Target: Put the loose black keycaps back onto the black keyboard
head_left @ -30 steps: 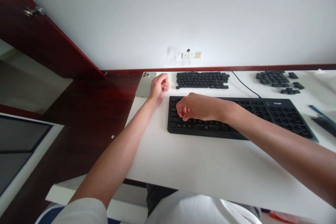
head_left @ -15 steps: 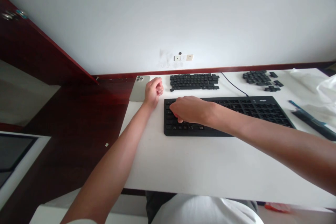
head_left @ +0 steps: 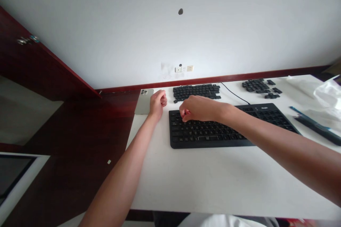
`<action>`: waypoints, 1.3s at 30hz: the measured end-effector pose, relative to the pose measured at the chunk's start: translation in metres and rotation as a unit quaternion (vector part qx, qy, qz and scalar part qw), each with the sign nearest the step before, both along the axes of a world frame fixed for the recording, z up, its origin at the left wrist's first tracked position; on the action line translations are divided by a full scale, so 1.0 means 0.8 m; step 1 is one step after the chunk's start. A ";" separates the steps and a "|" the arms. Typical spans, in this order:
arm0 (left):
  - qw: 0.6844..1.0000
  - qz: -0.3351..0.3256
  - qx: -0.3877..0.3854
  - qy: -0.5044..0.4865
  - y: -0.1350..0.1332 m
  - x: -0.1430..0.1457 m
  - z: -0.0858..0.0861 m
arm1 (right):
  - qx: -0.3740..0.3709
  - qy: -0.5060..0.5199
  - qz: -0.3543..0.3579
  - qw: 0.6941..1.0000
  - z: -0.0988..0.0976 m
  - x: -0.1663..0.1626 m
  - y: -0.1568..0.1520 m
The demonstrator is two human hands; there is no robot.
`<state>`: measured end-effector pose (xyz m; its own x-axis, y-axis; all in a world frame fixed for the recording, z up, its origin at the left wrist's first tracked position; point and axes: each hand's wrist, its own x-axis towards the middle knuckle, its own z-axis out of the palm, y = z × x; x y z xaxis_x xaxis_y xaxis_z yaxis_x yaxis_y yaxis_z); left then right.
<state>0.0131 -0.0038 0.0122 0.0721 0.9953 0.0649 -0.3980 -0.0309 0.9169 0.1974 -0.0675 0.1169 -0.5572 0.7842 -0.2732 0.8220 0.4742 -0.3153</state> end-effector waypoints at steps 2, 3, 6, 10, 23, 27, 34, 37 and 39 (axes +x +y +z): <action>1.000 0.001 0.003 -0.010 0.002 0.000 -0.002 | 0.083 0.035 -0.031 0.995 0.001 0.010 0.017; 1.000 0.000 0.003 -0.011 0.003 0.000 -0.003 | 0.115 0.049 -0.046 0.991 0.000 0.013 0.027; 1.000 0.001 0.006 -0.008 0.003 0.000 -0.004 | 0.159 0.055 -0.075 0.983 -0.009 0.017 0.053; 1.000 0.003 0.007 -0.004 0.001 0.000 -0.002 | 0.150 0.048 -0.088 0.984 -0.029 0.015 0.076; 1.000 -0.017 0.013 -0.005 0.001 -0.003 -0.002 | 0.135 0.033 -0.087 0.986 -0.059 0.002 0.094; 1.000 -0.001 0.001 -0.011 0.001 -0.002 -0.001 | 0.133 0.030 -0.083 0.987 -0.058 -0.012 0.093; 0.993 0.097 -0.012 -0.071 -0.001 0.001 0.005 | 0.145 0.039 -0.066 0.987 -0.049 -0.047 0.087; 0.991 0.100 -0.012 -0.084 -0.001 0.001 0.008 | 0.156 0.047 -0.062 0.985 -0.047 -0.048 0.088; 0.991 0.098 -0.014 -0.090 -0.001 0.000 0.008 | 0.150 0.050 -0.039 0.987 -0.047 -0.048 0.091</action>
